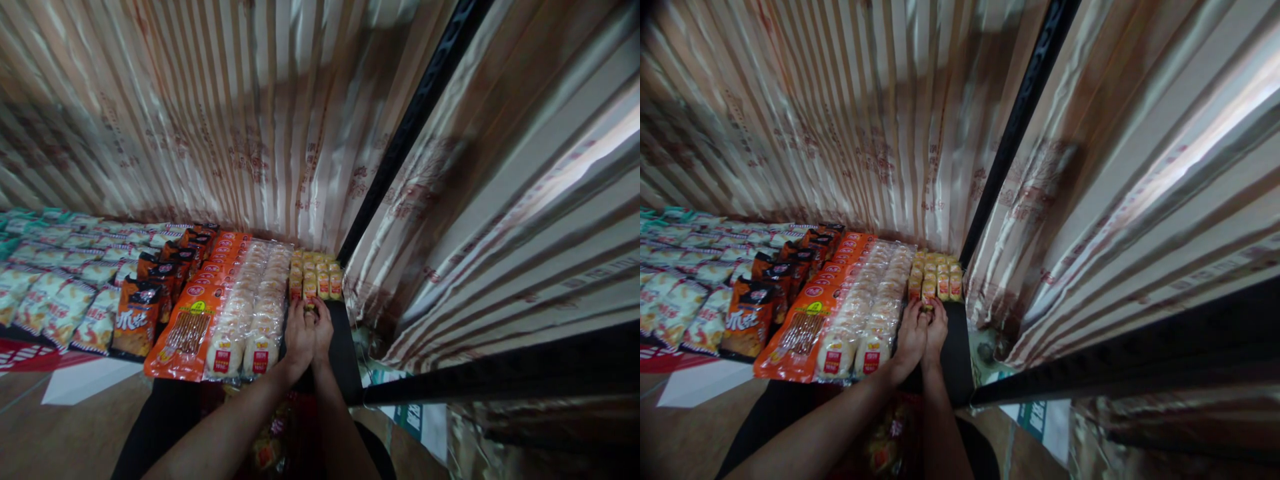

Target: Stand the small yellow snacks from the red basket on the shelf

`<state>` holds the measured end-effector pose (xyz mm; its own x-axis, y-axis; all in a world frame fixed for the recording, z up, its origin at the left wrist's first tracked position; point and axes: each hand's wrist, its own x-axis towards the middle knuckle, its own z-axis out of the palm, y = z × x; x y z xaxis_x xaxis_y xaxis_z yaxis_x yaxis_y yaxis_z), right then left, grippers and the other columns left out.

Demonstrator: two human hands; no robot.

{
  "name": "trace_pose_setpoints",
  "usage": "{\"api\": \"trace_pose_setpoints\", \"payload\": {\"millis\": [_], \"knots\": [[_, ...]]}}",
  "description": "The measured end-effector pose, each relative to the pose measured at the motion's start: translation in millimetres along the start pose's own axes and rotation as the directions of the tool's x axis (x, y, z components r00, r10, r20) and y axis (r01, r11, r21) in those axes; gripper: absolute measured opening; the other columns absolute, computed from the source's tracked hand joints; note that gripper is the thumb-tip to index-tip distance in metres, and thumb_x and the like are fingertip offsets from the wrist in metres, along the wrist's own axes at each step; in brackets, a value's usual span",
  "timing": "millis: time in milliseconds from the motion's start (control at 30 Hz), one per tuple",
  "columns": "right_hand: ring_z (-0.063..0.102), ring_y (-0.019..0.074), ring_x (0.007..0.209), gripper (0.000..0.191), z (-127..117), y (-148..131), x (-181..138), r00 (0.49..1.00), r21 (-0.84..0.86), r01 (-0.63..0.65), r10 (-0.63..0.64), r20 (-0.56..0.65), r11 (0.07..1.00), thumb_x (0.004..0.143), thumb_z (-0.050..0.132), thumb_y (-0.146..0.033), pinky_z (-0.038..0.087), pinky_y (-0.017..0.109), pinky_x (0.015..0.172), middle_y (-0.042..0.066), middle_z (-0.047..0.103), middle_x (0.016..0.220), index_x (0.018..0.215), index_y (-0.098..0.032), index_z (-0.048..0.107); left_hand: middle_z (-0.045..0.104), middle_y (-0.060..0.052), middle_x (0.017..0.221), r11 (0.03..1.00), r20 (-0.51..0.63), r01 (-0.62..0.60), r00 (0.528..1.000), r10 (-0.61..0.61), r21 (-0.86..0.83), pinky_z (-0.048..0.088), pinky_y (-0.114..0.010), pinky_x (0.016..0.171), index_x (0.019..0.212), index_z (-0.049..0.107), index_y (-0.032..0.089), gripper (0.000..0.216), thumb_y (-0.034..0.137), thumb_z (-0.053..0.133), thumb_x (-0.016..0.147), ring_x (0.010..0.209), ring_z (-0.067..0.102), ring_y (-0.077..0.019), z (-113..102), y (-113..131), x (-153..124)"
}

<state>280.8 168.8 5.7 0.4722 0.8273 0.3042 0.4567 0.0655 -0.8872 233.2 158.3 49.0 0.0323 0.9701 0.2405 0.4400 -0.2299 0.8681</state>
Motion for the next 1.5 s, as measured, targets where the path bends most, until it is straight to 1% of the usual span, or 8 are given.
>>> {"api": "trace_pose_setpoints", "payload": {"millis": [200,433,633,867,1067,1233,1400,1500], "knots": [[0.052,0.0233,0.112,0.039,2.7,-1.3,-0.4,0.999,-0.027,0.009,-0.008,0.032,1.0,0.076,0.045,-0.024,0.041,0.037,0.095,0.013,0.062,0.117,0.11,-0.017,0.063,0.054,-0.008,0.126,0.999,0.052,0.027,0.998,-0.029,0.031,0.046,-0.042,0.095,0.116,0.057,0.023,0.03,0.036,0.049,0.09,0.111,0.053,-0.0205,14.6,6.6,4.7],[0.051,0.0238,0.113,0.042,5.4,2.5,-0.5,0.999,-0.062,0.03,-0.028,0.035,0.998,0.077,0.043,-0.023,0.04,0.038,0.096,0.014,0.06,0.121,0.115,-0.015,0.06,0.057,-0.008,0.127,0.998,0.049,0.052,0.997,-0.054,0.037,0.039,-0.041,0.105,0.118,0.059,0.023,0.037,0.032,0.032,0.094,0.124,0.047,-0.0242,0.5,-10.0,1.9],[0.051,0.0227,0.112,0.044,8.6,8.1,-0.9,0.998,-0.079,0.045,-0.041,0.046,0.996,0.078,0.04,-0.02,0.041,0.037,0.094,0.013,0.06,0.121,0.117,-0.015,0.059,0.059,-0.009,0.127,0.998,0.044,0.053,0.998,-0.054,0.016,0.035,-0.04,0.109,0.119,0.059,0.023,0.043,0.026,0.026,0.092,0.128,0.044,-0.0236,19.5,-3.9,3.6],[0.048,0.0229,0.116,0.042,6.1,10.9,0.7,0.993,-0.096,0.053,-0.042,0.111,0.994,0.079,0.039,-0.02,0.039,0.036,0.097,0.014,0.058,0.124,0.115,-0.017,0.06,0.054,-0.012,0.132,0.992,-0.024,0.126,0.992,-0.125,0.029,0.031,-0.044,0.112,0.123,0.055,0.017,0.042,0.023,0.032,0.088,0.128,0.043,-0.0245,-6.5,-22.1,-2.0],[0.048,0.0239,0.117,0.043,9.7,-9.1,-6.8,0.995,-0.082,0.033,-0.025,0.096,0.996,0.078,0.04,-0.021,0.039,0.038,0.098,0.015,0.057,0.124,0.115,-0.015,0.061,0.055,-0.012,0.13,0.993,-0.044,0.114,0.993,-0.113,0.011,0.037,-0.042,0.107,0.119,0.058,0.019,0.04,0.019,0.033,0.088,0.125,0.046,-0.0235,-0.5,-19.3,-3.3],[0.048,0.026,0.119,0.039,28.7,-28.1,-24.5,0.993,-0.061,0.083,-0.078,0.09,0.995,0.076,0.041,-0.021,0.038,0.041,0.098,0.013,0.061,0.116,0.107,-0.02,0.066,0.056,-0.011,0.128,0.991,0.042,0.091,0.995,-0.096,0.1,0.041,-0.041,0.103,0.119,0.058,0.022,0.039,0.018,0.034,0.088,0.124,0.047,-0.0242,-3.0,-11.8,-5.0],[0.049,0.0242,0.117,0.036,5.3,-16.1,-17.4,0.997,-0.052,0.05,-0.047,0.061,0.997,0.076,0.043,-0.023,0.042,0.038,0.096,0.012,0.058,0.12,0.105,-0.02,0.065,0.057,-0.012,0.125,0.973,0.003,0.165,0.986,-0.168,0.163,0.039,-0.044,0.104,0.118,0.058,0.019,0.039,0.017,0.035,0.087,0.119,0.051,-0.0245,-12.8,-4.2,-11.2],[0.051,0.0219,0.114,0.039,-10.7,-9.4,-16.6,0.999,-0.051,0.045,-0.043,0.029,0.998,0.076,0.042,-0.024,0.042,0.037,0.096,0.012,0.055,0.123,0.108,-0.018,0.063,0.061,-0.013,0.117,0.986,0.022,0.118,0.992,-0.122,0.118,0.04,-0.048,0.103,0.117,0.057,0.018,0.039,0.016,0.033,0.086,0.116,0.053,-0.0257,-10.0,2.3,-18.6]]}}
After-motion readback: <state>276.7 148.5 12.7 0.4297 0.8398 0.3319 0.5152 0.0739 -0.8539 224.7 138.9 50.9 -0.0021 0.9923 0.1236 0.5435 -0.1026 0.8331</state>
